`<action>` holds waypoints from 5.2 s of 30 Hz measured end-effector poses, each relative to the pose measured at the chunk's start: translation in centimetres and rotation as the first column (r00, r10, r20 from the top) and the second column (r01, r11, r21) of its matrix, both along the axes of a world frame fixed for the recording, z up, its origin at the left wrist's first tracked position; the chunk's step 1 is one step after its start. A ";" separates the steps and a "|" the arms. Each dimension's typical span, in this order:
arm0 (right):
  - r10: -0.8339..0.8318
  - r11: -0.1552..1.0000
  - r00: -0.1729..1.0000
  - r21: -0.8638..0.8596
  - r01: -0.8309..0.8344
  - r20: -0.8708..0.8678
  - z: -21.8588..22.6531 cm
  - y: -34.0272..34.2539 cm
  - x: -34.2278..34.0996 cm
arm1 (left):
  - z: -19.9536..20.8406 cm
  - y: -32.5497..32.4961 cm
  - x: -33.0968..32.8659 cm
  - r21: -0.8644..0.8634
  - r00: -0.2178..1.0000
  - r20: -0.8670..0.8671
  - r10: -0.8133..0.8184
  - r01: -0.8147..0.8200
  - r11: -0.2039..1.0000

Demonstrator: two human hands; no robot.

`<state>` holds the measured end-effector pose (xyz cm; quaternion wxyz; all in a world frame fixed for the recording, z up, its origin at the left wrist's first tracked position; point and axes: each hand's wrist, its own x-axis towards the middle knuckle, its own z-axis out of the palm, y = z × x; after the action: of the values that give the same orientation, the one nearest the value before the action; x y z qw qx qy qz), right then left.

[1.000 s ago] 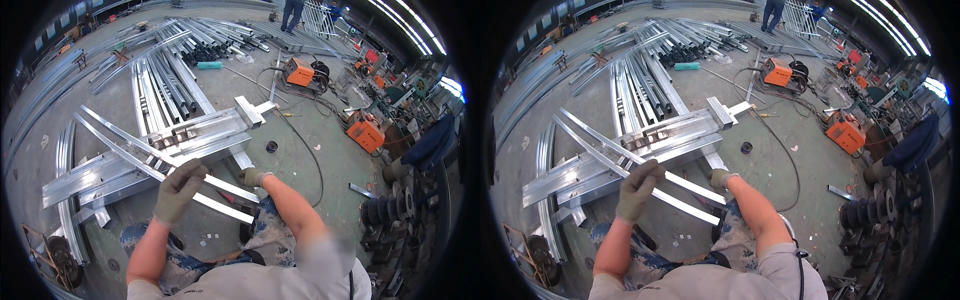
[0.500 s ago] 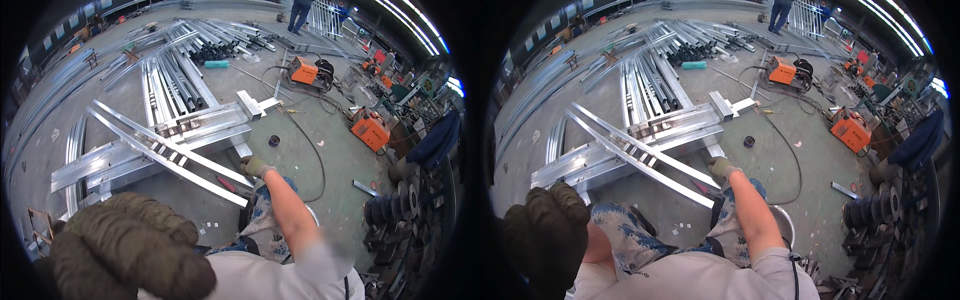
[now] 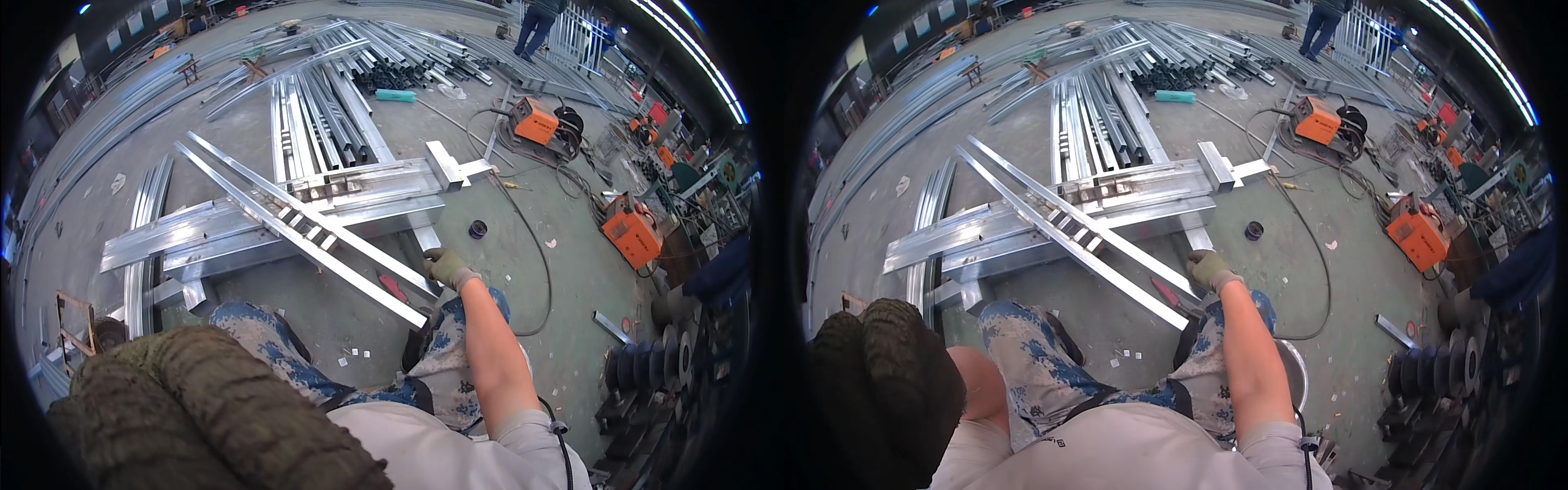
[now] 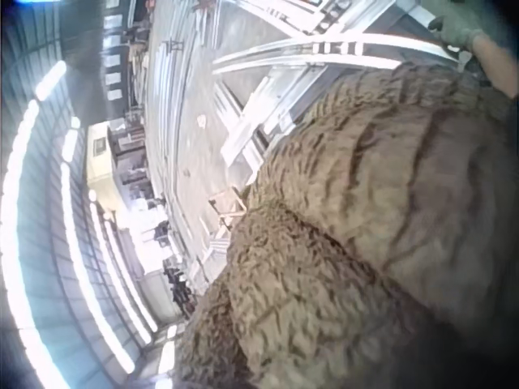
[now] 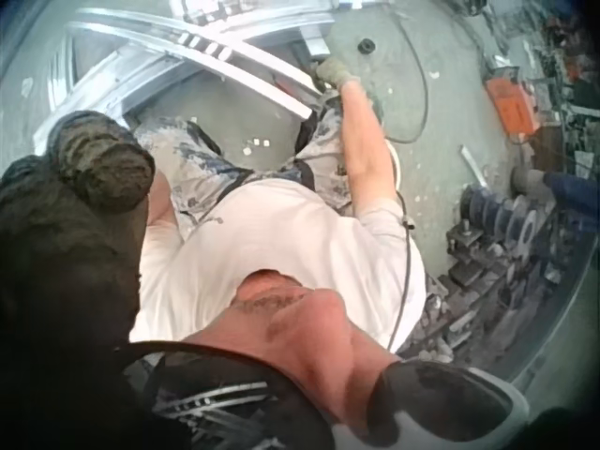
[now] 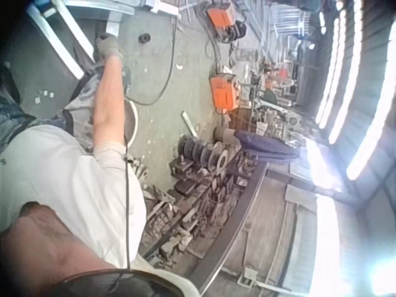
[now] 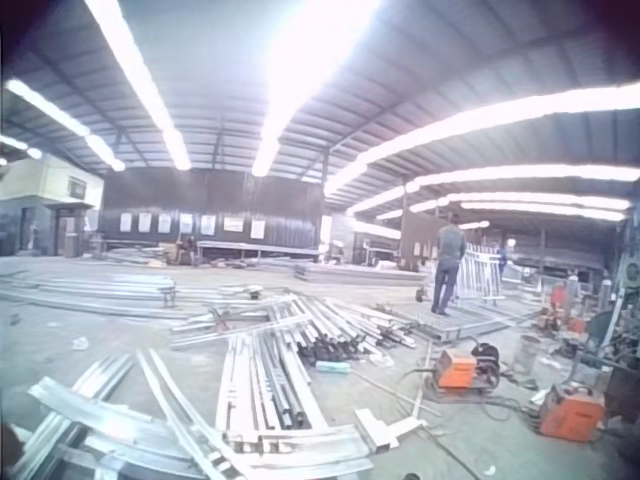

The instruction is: The person welds a metal frame using a handheld welding torch, creating bright sparks and a blue arc. They reposition the frame multiple times to weld different joints, then set the frame aside and briefly adjust their glove.

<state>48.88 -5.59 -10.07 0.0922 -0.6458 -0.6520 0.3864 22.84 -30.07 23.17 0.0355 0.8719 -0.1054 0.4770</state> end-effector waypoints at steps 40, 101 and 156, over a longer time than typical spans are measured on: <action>0.086 0.994 0.996 0.064 -0.084 -0.028 -1.3 -0.4 -0.3 | 0.9 3.8 -4.1 -0.277 0.949 0.312 0.053 0.038 0.960; 0.127 0.987 0.991 -0.099 -0.130 -0.042 -0.5 -4.5 -2.6 | -37.0 12.2 1.0 -0.630 0.900 -0.286 0.328 0.081 -0.773; -0.574 0.709 0.409 -0.680 -0.186 -0.710 1.1 -23.0 -27.3 | -25.5 3.7 -18.2 -0.687 0.393 -0.727 0.564 -0.431 -0.585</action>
<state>21.57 -28.55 -8.97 0.2318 -0.4022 -0.2243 0.8569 4.63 -26.38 -2.34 0.3602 0.4052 0.7635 0.3508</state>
